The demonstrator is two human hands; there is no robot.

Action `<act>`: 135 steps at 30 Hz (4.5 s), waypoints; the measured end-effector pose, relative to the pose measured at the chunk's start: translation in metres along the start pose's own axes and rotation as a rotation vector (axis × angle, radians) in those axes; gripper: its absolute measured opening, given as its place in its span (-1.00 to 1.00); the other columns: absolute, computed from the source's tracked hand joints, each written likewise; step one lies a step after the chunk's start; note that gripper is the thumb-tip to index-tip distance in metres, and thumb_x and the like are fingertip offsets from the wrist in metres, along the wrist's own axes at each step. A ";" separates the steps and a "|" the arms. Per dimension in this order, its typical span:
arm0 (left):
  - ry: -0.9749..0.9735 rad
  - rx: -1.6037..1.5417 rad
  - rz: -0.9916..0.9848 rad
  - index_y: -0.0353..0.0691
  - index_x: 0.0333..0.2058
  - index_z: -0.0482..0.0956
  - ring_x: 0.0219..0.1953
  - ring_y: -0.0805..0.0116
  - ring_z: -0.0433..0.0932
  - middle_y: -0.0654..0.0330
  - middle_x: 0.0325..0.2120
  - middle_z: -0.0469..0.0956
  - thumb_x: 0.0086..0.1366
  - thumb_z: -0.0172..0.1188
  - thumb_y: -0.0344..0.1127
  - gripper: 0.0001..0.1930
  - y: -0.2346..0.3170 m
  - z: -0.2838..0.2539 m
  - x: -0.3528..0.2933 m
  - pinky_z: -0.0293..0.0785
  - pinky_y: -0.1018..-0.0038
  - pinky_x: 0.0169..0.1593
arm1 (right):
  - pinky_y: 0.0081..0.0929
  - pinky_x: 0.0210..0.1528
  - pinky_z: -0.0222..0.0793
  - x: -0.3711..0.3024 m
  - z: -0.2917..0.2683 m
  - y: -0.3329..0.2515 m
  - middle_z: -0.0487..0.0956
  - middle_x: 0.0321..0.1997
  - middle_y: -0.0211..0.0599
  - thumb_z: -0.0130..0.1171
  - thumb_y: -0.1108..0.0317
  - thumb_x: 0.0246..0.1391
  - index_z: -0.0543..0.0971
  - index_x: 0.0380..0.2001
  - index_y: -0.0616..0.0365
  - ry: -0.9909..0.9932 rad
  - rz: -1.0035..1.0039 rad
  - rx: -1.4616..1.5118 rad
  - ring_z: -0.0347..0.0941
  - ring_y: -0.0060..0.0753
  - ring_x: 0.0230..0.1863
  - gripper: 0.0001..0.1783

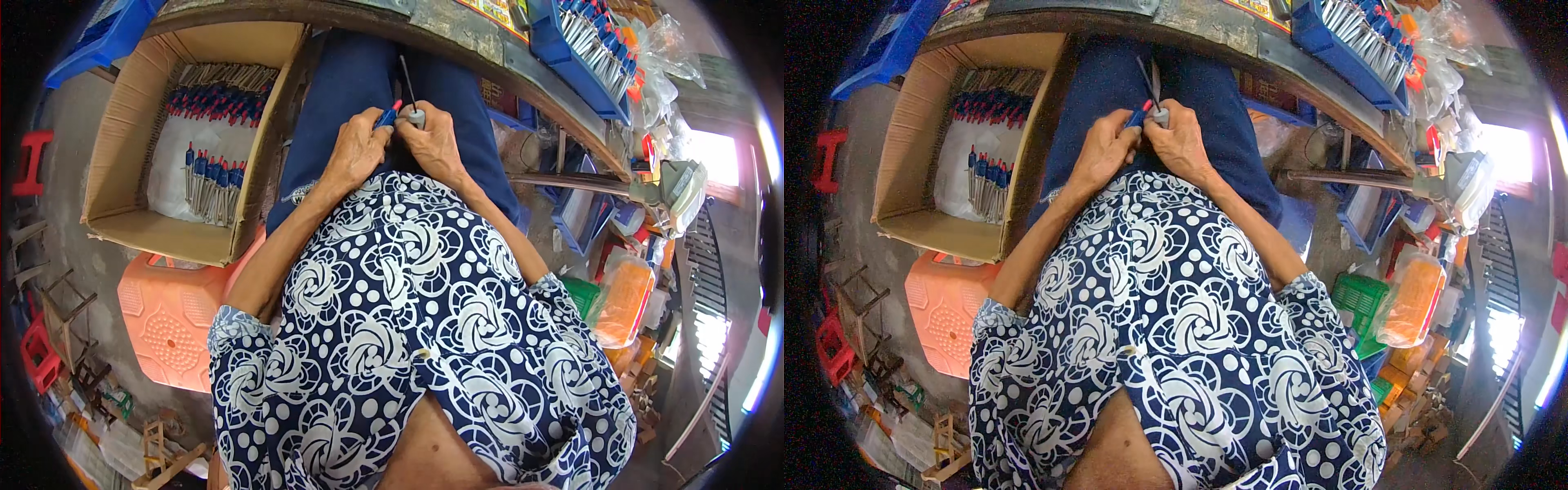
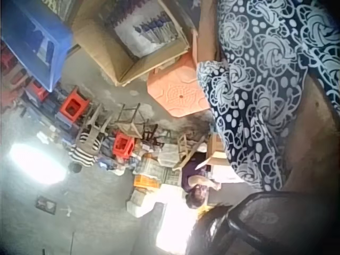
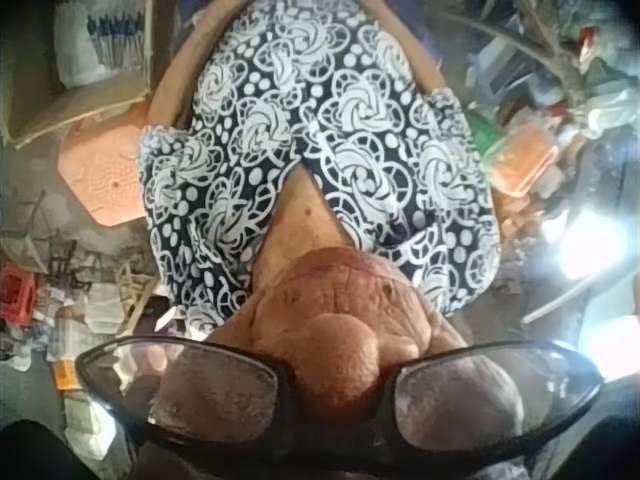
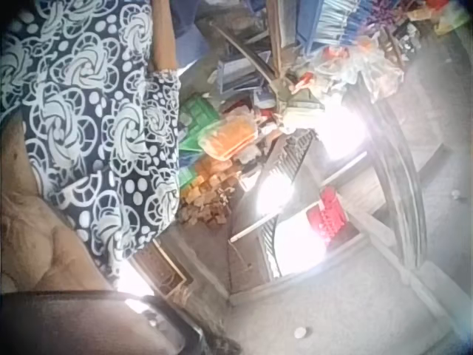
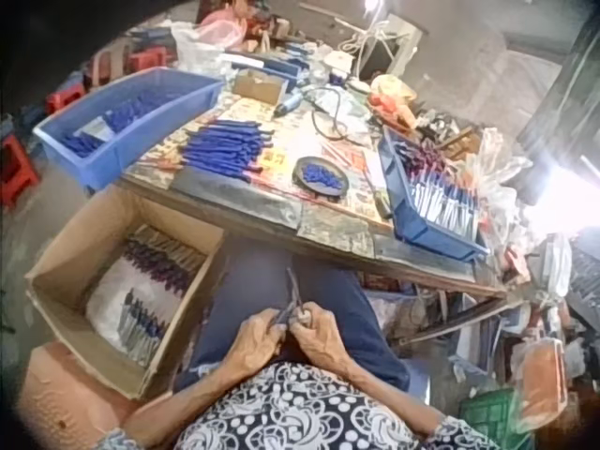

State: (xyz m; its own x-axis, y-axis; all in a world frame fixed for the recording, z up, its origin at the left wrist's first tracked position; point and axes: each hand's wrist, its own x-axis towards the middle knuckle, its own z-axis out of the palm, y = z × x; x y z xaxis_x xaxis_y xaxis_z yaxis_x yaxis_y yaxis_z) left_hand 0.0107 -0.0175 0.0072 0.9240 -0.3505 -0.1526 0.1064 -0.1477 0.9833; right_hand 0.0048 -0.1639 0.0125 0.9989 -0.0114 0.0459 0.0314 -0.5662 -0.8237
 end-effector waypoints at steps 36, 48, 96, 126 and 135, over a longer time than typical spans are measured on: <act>0.096 0.150 0.142 -0.41 -0.43 0.39 -0.69 0.42 0.38 0.12 -0.70 0.42 0.11 -0.06 -0.40 -0.84 -0.018 0.009 0.003 0.28 0.50 -0.56 | -0.71 -0.63 0.16 0.002 0.003 0.006 0.40 -0.69 -0.43 0.04 0.43 -0.10 0.44 -0.53 0.32 -0.070 0.111 0.165 0.24 -0.68 -0.67 -0.86; -0.020 0.034 -0.018 -0.41 -0.39 0.43 -0.70 0.47 0.37 0.14 -0.71 0.41 0.09 -0.05 -0.41 -0.82 -0.005 0.002 0.000 0.27 0.52 -0.57 | -0.48 -0.58 0.23 0.000 0.001 0.000 0.35 -0.75 -0.18 0.01 0.38 -0.17 0.43 -0.56 0.40 -0.023 0.037 0.032 0.25 -0.52 -0.67 -0.78; -0.253 -0.794 -0.352 -0.27 -0.37 0.44 -0.61 0.52 0.36 0.22 -0.57 0.45 0.18 0.02 -0.24 -0.80 -0.006 -0.014 0.010 0.31 0.63 -0.55 | -0.71 -0.65 0.14 -0.006 -0.008 -0.021 0.36 -0.70 -0.47 0.07 0.45 -0.08 0.42 -0.53 0.29 -0.019 0.017 0.203 0.23 -0.72 -0.67 -0.90; -0.093 -0.697 -0.317 -0.29 -0.47 0.47 -0.64 0.58 0.26 0.30 -0.62 0.39 0.17 0.03 -0.28 -0.82 0.000 -0.002 0.005 0.15 0.66 -0.57 | -0.43 -0.57 0.27 -0.008 -0.004 -0.015 0.42 -0.67 -0.09 0.04 0.44 -0.17 0.40 -0.51 0.30 0.039 -0.038 0.048 0.40 -0.31 -0.63 -0.87; -0.049 -0.679 -0.335 -0.27 -0.50 0.47 -0.62 0.58 0.25 0.31 -0.63 0.39 0.15 0.04 -0.28 -0.82 0.003 0.000 0.004 0.14 0.67 -0.56 | -0.42 -0.53 0.31 -0.007 -0.005 -0.011 0.43 -0.66 -0.05 0.04 0.44 -0.16 0.41 -0.49 0.29 0.010 0.042 0.113 0.44 -0.22 -0.60 -0.87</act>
State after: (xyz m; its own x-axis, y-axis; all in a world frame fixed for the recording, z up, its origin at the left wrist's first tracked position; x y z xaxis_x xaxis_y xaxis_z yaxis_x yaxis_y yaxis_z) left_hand 0.0150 -0.0198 0.0093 0.7871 -0.4300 -0.4422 0.5956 0.3432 0.7263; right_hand -0.0025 -0.1612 0.0242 0.9990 -0.0422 0.0153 -0.0063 -0.4685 -0.8835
